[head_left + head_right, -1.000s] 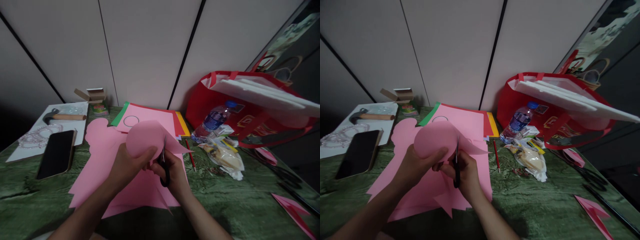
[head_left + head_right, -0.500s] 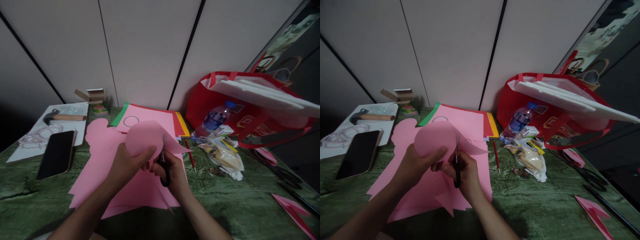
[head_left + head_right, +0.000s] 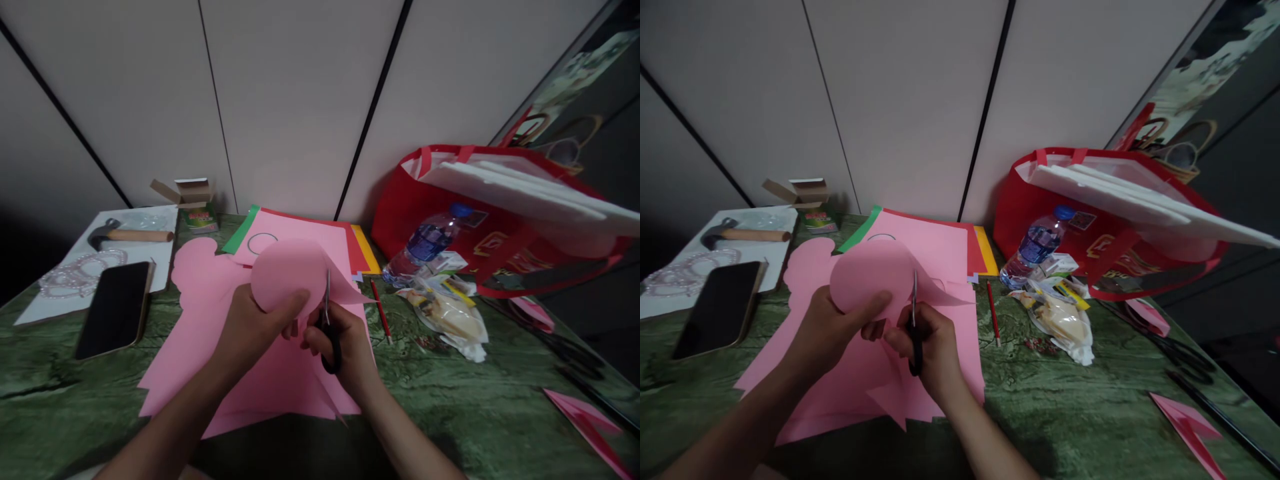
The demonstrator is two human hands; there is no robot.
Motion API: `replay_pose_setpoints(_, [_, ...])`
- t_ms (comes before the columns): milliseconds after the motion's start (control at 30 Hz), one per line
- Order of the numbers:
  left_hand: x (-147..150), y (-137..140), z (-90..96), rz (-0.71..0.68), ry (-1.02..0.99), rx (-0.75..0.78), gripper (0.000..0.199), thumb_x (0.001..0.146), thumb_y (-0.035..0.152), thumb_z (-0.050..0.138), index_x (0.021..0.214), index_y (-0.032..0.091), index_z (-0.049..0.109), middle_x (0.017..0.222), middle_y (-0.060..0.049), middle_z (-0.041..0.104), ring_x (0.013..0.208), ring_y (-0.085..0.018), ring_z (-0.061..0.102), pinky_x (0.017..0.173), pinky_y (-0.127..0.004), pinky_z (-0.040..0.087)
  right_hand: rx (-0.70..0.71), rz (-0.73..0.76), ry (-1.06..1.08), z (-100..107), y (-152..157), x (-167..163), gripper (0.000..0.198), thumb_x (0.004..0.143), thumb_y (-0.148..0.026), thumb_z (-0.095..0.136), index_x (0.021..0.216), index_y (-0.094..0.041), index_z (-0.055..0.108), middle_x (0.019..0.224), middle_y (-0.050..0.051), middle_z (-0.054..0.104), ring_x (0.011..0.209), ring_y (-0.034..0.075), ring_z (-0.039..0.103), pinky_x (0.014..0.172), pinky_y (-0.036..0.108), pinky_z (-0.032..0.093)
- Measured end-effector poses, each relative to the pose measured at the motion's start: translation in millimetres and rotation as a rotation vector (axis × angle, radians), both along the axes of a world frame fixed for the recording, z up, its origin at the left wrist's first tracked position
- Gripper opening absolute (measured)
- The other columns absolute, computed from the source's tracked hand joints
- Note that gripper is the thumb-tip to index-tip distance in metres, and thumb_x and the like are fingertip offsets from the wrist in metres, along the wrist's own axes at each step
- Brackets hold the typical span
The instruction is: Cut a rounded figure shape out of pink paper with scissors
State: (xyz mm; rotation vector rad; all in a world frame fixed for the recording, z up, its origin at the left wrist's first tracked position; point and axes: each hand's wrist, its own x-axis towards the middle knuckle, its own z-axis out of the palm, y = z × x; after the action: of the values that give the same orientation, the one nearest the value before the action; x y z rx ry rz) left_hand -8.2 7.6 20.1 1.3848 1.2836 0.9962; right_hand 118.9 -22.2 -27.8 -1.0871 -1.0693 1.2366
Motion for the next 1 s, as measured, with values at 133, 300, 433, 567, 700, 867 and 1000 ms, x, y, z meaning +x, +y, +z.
replay_pose_setpoints(133, [-1.0,-0.3,-0.7,-0.009,0.001,0.012,0.037,0.071,0.029,0.064,0.038,0.017,0.052,0.035,0.003,0.051,0.037,-0.010,0.051,0.041,-0.019,0.042,-0.004,0.001,0.007,-0.5,-0.1,-0.6,0.020,0.063,-0.023,0.065,0.058,-0.020,0.047,0.045,-0.008,0.045,0.041,0.008,0.040,0.041,0.021,0.030])
replay_pose_setpoints(300, [-0.3,0.0,0.3,-0.020,-0.005,0.009,0.037,0.071,0.029,0.064,0.038,0.017,0.051,0.035,0.004,0.050,0.038,-0.010,0.051,0.042,-0.020,0.042,-0.020,0.013,0.000,-0.8,-0.1,0.3,0.019,0.063,-0.025,0.065,0.058,-0.020,0.047,0.045,-0.008,0.045,0.041,0.008,0.040,0.041,0.022,0.030])
replay_pose_setpoints(433, [-0.6,0.8,-0.5,-0.013,-0.014,0.029,0.039,0.073,0.030,0.062,0.038,0.017,0.051,0.035,0.003,0.051,0.038,-0.010,0.051,0.042,-0.020,0.041,-0.022,0.027,-0.009,-1.4,0.0,1.1,0.021,0.064,-0.028,0.066,0.058,-0.020,0.047,0.045,-0.007,0.046,0.041,0.009,0.041,0.041,0.023,0.031])
replay_pose_setpoints(567, [-1.4,1.0,-1.4,-0.008,-0.016,0.048,0.040,0.074,0.031,0.062,0.038,0.017,0.050,0.037,0.002,0.053,0.039,-0.010,0.052,0.044,-0.020,0.042,-0.017,0.035,-0.003,-1.0,-0.3,1.2,0.023,0.064,-0.029,0.067,0.058,-0.020,0.047,0.045,-0.006,0.047,0.041,0.009,0.042,0.041,0.022,0.032])
replay_pose_setpoints(700, [-0.2,1.0,-0.8,0.010,0.014,0.068,0.042,0.076,0.031,0.059,0.038,0.016,0.050,0.037,0.001,0.053,0.038,-0.009,0.052,0.045,-0.020,0.042,-0.020,0.029,0.002,-0.3,-0.9,0.3,0.024,0.064,-0.030,0.066,0.057,-0.020,0.046,0.042,-0.007,0.044,0.039,0.008,0.039,0.040,0.021,0.030])
replay_pose_setpoints(867, [1.6,1.1,-3.6,-0.017,-0.009,0.055,0.044,0.080,0.038,0.055,0.042,0.016,0.053,0.038,0.002,0.054,0.039,-0.010,0.053,0.045,-0.020,0.043,-0.028,0.038,0.029,-1.9,-1.9,-2.9,0.027,0.063,-0.033,0.069,0.058,-0.019,0.047,0.045,-0.007,0.046,0.041,0.009,0.044,0.041,0.022,0.034])
replay_pose_setpoints(1000, [2.0,0.3,-4.5,0.006,0.011,0.019,0.042,0.076,0.038,0.059,0.040,0.017,0.053,0.037,0.002,0.054,0.038,-0.010,0.053,0.044,-0.020,0.043,-0.016,0.064,0.055,-3.2,-2.9,-4.8,0.031,0.063,-0.039,0.071,0.059,-0.019,0.048,0.048,-0.005,0.048,0.042,0.009,0.044,0.042,0.023,0.035])
